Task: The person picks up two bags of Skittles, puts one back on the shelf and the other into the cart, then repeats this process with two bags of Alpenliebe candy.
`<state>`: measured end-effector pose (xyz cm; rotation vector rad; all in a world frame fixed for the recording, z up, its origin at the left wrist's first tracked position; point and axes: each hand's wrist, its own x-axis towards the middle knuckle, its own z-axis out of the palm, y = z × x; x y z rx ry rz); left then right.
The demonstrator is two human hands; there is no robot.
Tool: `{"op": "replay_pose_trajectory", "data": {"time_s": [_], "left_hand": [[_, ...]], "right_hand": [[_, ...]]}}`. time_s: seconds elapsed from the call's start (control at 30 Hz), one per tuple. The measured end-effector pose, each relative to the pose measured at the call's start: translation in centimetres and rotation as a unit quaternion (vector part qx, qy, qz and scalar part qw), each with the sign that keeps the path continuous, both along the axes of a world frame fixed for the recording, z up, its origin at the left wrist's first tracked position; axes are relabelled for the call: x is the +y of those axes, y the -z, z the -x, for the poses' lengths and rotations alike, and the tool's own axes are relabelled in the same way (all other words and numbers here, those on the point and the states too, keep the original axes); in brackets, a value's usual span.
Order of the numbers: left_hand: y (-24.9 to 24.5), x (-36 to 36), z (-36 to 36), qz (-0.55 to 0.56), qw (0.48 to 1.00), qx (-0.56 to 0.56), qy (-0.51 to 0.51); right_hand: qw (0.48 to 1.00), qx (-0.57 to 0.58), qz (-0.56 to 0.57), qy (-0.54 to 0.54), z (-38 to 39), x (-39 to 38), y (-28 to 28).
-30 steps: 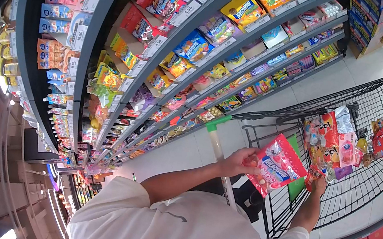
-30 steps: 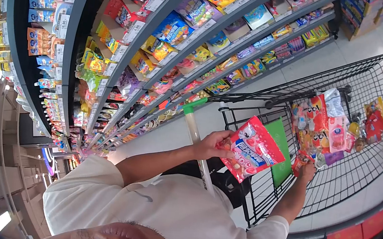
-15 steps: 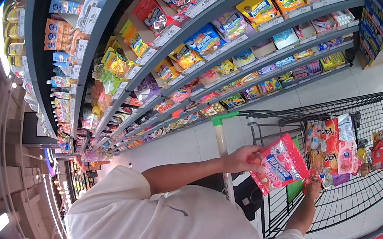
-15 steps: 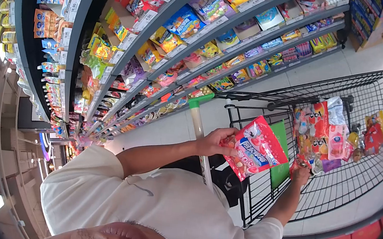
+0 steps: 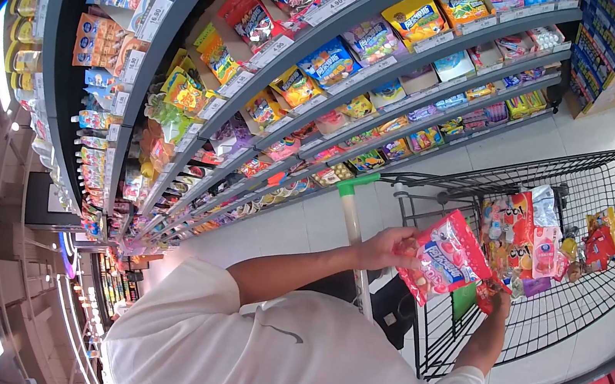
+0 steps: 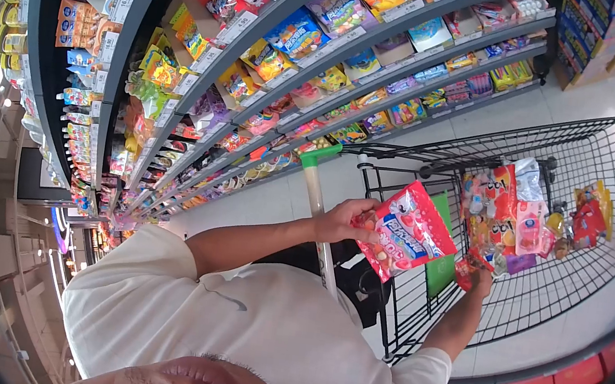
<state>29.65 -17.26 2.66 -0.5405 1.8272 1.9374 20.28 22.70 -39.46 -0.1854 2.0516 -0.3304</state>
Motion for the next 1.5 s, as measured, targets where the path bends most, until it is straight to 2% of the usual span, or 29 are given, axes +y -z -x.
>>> {"op": "replay_pose_trajectory", "data": {"time_s": [0.07, 0.2, 0.27, 0.3, 0.4, 0.43, 0.5, 0.53, 0.57, 0.63, 0.67, 0.73, 0.83, 0.97, 1.1, 1.17, 1.23, 1.37, 1.5], "left_hand": [[-0.2, 0.3, 0.0, -0.019, 1.000, 0.004, -0.024], [0.2, 0.2, -0.2, -0.038, 0.999, 0.007, -0.036], [1.1, 0.3, -0.5, -0.071, 0.996, 0.017, -0.059], [1.1, 0.2, -0.5, -0.082, 0.995, 0.008, -0.055], [2.3, -0.4, -1.0, -0.108, 0.992, -0.008, -0.065], [2.8, -0.4, -1.0, -0.132, 0.988, -0.010, -0.078], [1.9, -0.2, -0.8, -0.187, 0.976, -0.022, -0.113], [0.9, -0.3, -0.6, -0.214, 0.968, -0.028, -0.129], [0.0, -0.7, -0.3, -0.241, 0.960, -0.058, -0.131], [0.4, -1.2, -0.4, -0.307, 0.940, -0.045, -0.143], [0.8, -1.4, -0.5, -0.339, 0.928, -0.041, -0.150], [0.8, -1.7, -0.5, -0.350, 0.924, -0.048, -0.149], [-0.2, -2.4, -0.5, -0.353, 0.924, -0.053, -0.138], [-2.9, -3.0, -0.7, -0.349, 0.927, -0.059, -0.127], [-3.6, -3.1, -1.8, -0.399, 0.907, -0.034, -0.134], [-2.4, -3.3, -2.6, -0.440, 0.888, -0.010, -0.132], [-2.9, -4.0, -3.5, -0.449, 0.884, -0.037, -0.127], [-6.6, -4.7, -4.6, -0.458, 0.872, -0.019, -0.172], [-6.1, -6.8, -4.8, -0.360, 0.914, -0.019, -0.186]], "right_hand": [[0.999, 0.023, -0.007, -0.028, 0.2, -0.7, -2.5], [0.993, 0.075, -0.083, 0.040, -0.1, -0.1, -1.8], [0.986, 0.092, -0.107, 0.093, 0.2, -0.8, -5.5], [0.978, 0.094, -0.104, 0.152, 0.8, -1.5, -8.2], [0.978, 0.102, -0.082, 0.160, 2.8, -1.7, -10.8], [0.979, 0.192, -0.008, 0.060, 2.7, -0.2, -8.4], [0.958, 0.139, 0.147, 0.201, 3.3, 2.5, -3.5], [0.931, 0.109, 0.223, 0.268, 3.7, 2.0, -5.6], [0.907, 0.065, 0.253, 0.330, 3.8, 1.9, -7.8], [0.837, -0.015, 0.304, 0.455, 4.4, -2.5, -21.3], [0.820, 0.000, 0.332, 0.467, 4.3, -3.8, -25.5], [0.783, 0.028, 0.386, 0.487, 3.8, -6.2, -33.4], [0.750, 0.058, 0.480, 0.451, 2.0, -10.3, -45.8], [0.765, 0.083, 0.535, 0.347, -0.4, -15.2, -55.4], [0.810, 0.076, 0.537, 0.224, -2.1, -19.3, -57.9], [0.849, 0.093, 0.490, 0.175, -3.0, -21.1, -57.9], [0.881, 0.127, 0.438, 0.130, -4.0, -22.6, -58.3], [0.868, 0.098, 0.457, 0.169, -5.9, -23.5, -57.7], [0.793, 0.027, 0.524, 0.308, -7.7, -22.7, -55.6]]}}
